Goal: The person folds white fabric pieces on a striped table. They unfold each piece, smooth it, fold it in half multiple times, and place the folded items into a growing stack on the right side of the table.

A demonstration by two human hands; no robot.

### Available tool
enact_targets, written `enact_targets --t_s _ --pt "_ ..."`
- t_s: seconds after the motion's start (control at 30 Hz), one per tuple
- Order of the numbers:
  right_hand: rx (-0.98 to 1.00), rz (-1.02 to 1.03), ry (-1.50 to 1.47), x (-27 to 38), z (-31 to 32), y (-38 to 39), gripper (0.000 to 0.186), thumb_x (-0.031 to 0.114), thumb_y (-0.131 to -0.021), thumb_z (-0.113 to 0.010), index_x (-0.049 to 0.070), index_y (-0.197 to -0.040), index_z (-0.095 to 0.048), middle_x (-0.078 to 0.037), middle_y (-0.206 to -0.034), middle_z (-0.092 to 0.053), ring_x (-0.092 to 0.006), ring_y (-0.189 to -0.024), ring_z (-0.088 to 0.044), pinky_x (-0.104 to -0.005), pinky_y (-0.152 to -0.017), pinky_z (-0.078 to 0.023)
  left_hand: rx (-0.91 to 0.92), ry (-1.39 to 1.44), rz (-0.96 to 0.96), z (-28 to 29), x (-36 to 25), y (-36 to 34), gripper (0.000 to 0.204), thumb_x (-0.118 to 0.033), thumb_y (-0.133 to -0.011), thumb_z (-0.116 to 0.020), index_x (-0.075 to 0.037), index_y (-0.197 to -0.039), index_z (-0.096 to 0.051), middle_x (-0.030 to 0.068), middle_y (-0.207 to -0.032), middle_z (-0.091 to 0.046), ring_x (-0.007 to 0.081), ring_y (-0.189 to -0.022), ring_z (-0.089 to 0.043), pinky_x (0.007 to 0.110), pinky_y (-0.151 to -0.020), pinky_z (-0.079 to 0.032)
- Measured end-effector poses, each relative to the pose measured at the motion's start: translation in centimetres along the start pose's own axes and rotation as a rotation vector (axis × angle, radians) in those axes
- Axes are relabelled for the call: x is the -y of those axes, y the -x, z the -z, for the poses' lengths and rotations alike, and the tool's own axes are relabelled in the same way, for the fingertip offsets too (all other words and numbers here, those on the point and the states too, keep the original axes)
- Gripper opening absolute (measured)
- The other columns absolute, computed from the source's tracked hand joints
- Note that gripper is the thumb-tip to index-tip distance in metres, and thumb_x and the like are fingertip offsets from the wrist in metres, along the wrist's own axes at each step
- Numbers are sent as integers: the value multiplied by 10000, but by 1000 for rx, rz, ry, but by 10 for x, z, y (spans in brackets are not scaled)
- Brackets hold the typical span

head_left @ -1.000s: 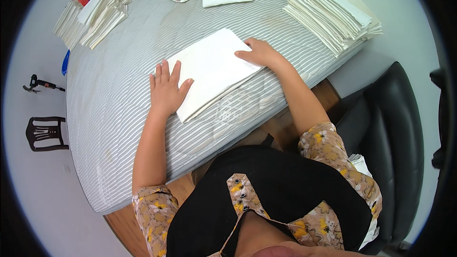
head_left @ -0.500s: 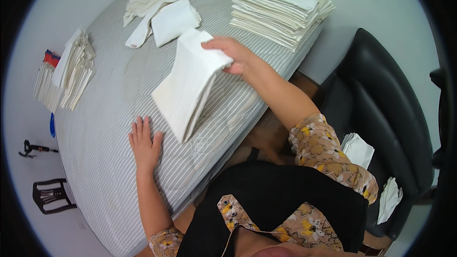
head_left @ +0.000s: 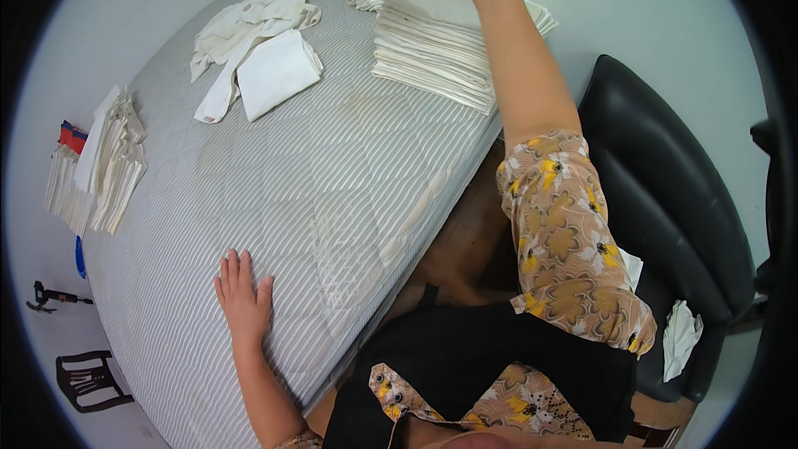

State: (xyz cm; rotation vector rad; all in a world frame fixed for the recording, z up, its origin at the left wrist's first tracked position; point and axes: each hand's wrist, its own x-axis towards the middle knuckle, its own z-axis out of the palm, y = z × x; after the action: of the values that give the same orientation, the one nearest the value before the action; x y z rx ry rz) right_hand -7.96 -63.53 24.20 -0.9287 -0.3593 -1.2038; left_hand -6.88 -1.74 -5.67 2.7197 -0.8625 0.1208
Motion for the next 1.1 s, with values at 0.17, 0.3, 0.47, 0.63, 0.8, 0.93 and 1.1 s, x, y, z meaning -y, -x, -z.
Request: enact_targets --t_s 0.17,0.3,0.47,0.63,0.8,0.93,1.1 --pt "-305 -157 458 17 100 48 539 17 -892 -660 4 -1356 -385 -254 -1202 -572 -385 -973 -664 -548 -831 -593 -12 10 -27 2 1 2 654 -436 -1004 -536 -66 -1533 -433 141 -1646 -323 334 -1547 -212 513 -1260 -93" --pt "-485 -404 590 20 134 68 560 -17 -926 -620 10 -1409 -339 -247 -1244 -561 -400 -1076 -634 -587 -815 -604 -7 -8 -28 4 1 1 649 -437 -1008 -530 -65 -1531 -435 139 -1644 -327 337 -1545 -215 519 -1259 -97" --pt "-349 -525 517 30 128 62 631 -32 -939 -577 35 -1457 -221 -259 -1248 -534 -406 -1065 -645 -554 -771 -659 -7 -10 -37 5 1 1 644 -430 -1007 -532 -70 -1532 -436 135 -1646 -326 336 -1547 -212 519 -1259 -94" --pt "-406 -538 432 49 123 71 455 2 -957 -598 15 -1357 -383 -218 -1220 -570 -348 -1010 -656 -488 -764 -681 -3 -5 -32 5 2 1 638 -426 -1007 -532 -77 -1533 -438 135 -1644 -331 335 -1546 -215 517 -1259 -94" --pt "-412 -613 809 72 137 87 390 134 -935 -685 128 -1284 -511 -100 -1147 -637 -222 -999 -645 -358 -652 -630 -3 -30 -31 2 5 1 633 -429 -1011 -529 -80 -1532 -441 135 -1640 -338 343 -1542 -222 524 -1256 -104" --pt "-336 -645 1039 75 139 93 489 153 -899 -714 160 -1338 -500 -57 -1172 -630 -198 -1032 -633 -367 -666 -603 -22 -17 -57 -1 7 1 636 -445 -1017 -522 -80 -1531 -442 136 -1639 -339 349 -1540 -226 530 -1254 -112" --pt "-207 -422 1100 69 139 99 785 46 -855 -646 188 -1566 -345 -115 -1455 -544 -295 -1284 -543 -425 -895 -563 -20 -21 -53 0 8 1 634 -445 -1018 -519 -81 -1531 -442 135 -1640 -338 347 -1540 -227 529 -1254 -112"
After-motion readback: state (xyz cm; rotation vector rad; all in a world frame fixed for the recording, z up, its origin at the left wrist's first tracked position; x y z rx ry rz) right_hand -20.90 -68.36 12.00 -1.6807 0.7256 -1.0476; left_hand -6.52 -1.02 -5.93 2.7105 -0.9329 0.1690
